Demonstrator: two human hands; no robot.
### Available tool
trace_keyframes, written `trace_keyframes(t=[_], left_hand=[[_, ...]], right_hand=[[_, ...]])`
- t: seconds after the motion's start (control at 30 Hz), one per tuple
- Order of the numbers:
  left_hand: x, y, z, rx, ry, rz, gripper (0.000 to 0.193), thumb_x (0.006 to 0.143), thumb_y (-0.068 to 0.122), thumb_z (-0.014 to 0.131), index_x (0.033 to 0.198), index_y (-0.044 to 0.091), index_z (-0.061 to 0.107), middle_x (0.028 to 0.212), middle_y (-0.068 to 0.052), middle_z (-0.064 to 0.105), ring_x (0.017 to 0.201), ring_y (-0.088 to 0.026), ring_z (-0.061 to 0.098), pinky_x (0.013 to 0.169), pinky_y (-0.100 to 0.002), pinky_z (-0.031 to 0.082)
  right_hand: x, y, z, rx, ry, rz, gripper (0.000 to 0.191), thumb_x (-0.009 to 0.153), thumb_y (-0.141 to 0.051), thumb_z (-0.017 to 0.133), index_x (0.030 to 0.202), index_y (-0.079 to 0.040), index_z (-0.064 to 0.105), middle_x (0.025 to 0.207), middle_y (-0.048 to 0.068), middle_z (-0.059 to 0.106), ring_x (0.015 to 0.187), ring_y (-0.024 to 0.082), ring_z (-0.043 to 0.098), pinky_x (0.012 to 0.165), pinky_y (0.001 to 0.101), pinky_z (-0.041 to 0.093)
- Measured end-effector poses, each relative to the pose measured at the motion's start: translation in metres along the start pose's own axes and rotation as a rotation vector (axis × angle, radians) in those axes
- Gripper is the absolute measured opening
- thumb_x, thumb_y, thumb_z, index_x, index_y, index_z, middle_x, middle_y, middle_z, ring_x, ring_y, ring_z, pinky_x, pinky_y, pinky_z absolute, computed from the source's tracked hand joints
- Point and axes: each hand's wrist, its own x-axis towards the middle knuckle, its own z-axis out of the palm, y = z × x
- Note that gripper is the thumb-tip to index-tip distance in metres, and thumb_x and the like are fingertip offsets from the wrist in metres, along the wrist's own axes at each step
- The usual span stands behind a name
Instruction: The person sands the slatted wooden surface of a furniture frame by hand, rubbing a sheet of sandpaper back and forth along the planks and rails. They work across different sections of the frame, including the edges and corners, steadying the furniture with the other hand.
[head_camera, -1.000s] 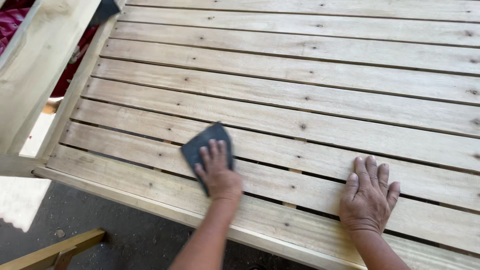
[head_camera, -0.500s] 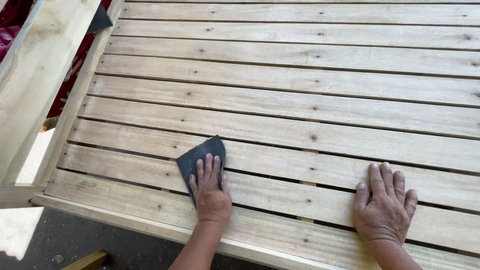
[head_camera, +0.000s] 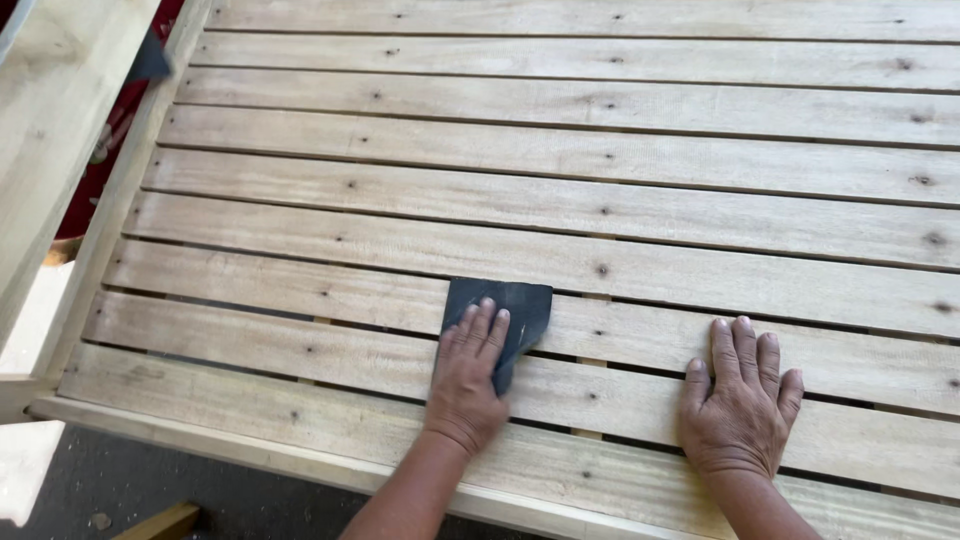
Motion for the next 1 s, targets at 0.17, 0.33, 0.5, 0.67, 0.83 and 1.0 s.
trace_keyframes(t=[0.17, 0.33, 0.5, 0.67, 0.83, 1.0], left_hand=[[-0.003, 0.050, 0.024, 0.058, -0.036, 0.029, 0.075, 0.084, 0.015, 0.055, 0.157, 0.021, 0.037, 0.169, -0.007, 0.023, 0.157, -0.031, 0.011, 0.124, -0.051, 0.001], [-0.007, 0.107, 0.058, -0.045, -0.323, 0.256, 0.071, 0.086, 0.005, 0.049, 0.155, 0.026, 0.044, 0.169, -0.002, 0.029, 0.160, -0.024, 0.015, 0.129, -0.049, 0.003], [-0.012, 0.009, -0.001, 0.087, -0.048, -0.026, 0.082, 0.083, 0.003, 0.047, 0.159, 0.031, 0.033, 0.170, 0.002, 0.023, 0.158, -0.022, 0.009, 0.126, -0.045, 0.003], [-0.013, 0.011, -0.002, 0.066, 0.095, -0.277, 0.089, 0.083, 0.028, 0.061, 0.163, 0.027, 0.021, 0.173, -0.005, 0.009, 0.158, -0.028, -0.001, 0.121, -0.048, -0.007], [0.002, 0.139, 0.076, -0.040, -0.347, 0.109, 0.077, 0.083, 0.005, 0.047, 0.158, 0.021, 0.034, 0.171, -0.003, 0.019, 0.158, -0.023, 0.004, 0.126, -0.048, -0.005], [0.005, 0.081, 0.029, -0.163, -0.262, 0.056, 0.071, 0.090, 0.002, 0.042, 0.156, 0.028, 0.036, 0.170, 0.002, 0.022, 0.159, -0.020, 0.008, 0.128, -0.045, 0.001]], right_hand=[[-0.001, 0.000, 0.000, 0.039, -0.006, 0.027, 0.059, 0.103, -0.042, 0.032, 0.159, -0.026, 0.038, 0.167, 0.000, 0.032, 0.157, 0.023, 0.018, 0.127, 0.0497, 0.004], [-0.002, 0.005, 0.000, 0.117, -0.038, 0.075, 0.056, 0.105, -0.040, 0.029, 0.158, -0.025, 0.040, 0.170, -0.002, 0.033, 0.161, 0.020, 0.020, 0.131, 0.0479, 0.006], [0.001, 0.006, 0.006, 0.050, -0.009, 0.024, 0.060, 0.105, -0.042, 0.027, 0.161, -0.022, 0.033, 0.168, 0.001, 0.029, 0.157, 0.022, 0.016, 0.127, 0.0474, 0.003], [0.002, 0.007, 0.010, -0.023, -0.022, 0.020, 0.063, 0.103, -0.044, 0.028, 0.161, -0.019, 0.030, 0.168, 0.003, 0.027, 0.157, 0.023, 0.013, 0.125, 0.0489, 0.002], [0.001, 0.009, 0.005, 0.052, -0.030, 0.024, 0.069, 0.096, -0.044, 0.033, 0.160, -0.018, 0.032, 0.168, 0.003, 0.027, 0.158, 0.023, 0.014, 0.126, 0.0480, 0.003], [0.004, 0.009, 0.006, 0.025, -0.042, 0.040, 0.064, 0.101, -0.039, 0.028, 0.161, -0.017, 0.030, 0.170, 0.004, 0.025, 0.159, 0.023, 0.013, 0.127, 0.0479, 0.002]])
